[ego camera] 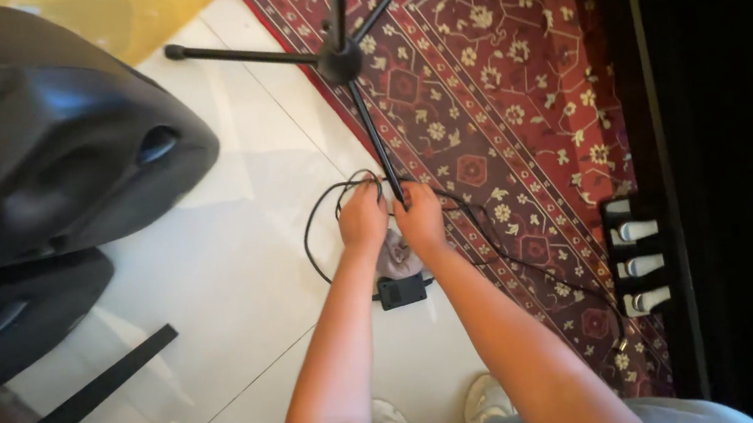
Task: Organizing and coiling various electrical and audio cables into a basket and cleaning a power adapter with a cloth.
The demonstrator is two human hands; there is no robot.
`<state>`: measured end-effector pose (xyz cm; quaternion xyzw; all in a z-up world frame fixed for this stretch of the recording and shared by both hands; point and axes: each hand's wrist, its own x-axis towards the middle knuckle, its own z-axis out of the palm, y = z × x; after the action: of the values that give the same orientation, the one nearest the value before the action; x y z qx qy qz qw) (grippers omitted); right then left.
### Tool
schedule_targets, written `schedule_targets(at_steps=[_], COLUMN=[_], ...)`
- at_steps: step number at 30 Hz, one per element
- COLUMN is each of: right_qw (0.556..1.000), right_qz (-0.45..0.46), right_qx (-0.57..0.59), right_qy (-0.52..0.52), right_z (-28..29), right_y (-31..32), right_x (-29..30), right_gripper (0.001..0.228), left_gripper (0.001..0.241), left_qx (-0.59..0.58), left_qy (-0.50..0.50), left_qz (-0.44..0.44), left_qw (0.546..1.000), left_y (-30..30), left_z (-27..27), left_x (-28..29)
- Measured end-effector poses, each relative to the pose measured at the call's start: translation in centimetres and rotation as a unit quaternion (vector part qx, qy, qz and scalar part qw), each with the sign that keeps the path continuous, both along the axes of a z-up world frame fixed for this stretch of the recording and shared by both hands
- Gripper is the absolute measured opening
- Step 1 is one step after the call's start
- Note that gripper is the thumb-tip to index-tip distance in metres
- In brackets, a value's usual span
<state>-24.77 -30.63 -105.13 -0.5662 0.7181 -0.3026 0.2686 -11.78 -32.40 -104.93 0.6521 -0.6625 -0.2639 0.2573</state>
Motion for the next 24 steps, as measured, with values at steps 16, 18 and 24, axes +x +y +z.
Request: schedule_targets(at_steps=[16,18,24], right_qw=[0.985,0.986,0.993], right_qz=[0.01,0.001,-0.01], right_qx=[0.13,0.127,0.092], right_qy=[0.115,0.106,0.076], right_z=[-1.0,-1.5,-1.1], right_y=[-0.9,-0.6,-0.7], right_x=[0.3,0.2,-0.1], right_gripper=[0.035,0.031,0.036], left_gripper=[0.03,0.018,0.026], left_qx=[0.113,0.142,0.141], left_qy=[-0.012,-0.078,-0.099], left_qz=[0.027,0.028,-0.049], left_qw=[0.993,0.986,0.984], left_y=[-0.6,0.0,2.7], left_z=[-2.6,-3.8,-2.5], left_x=[-1.1,-0.8,2.2])
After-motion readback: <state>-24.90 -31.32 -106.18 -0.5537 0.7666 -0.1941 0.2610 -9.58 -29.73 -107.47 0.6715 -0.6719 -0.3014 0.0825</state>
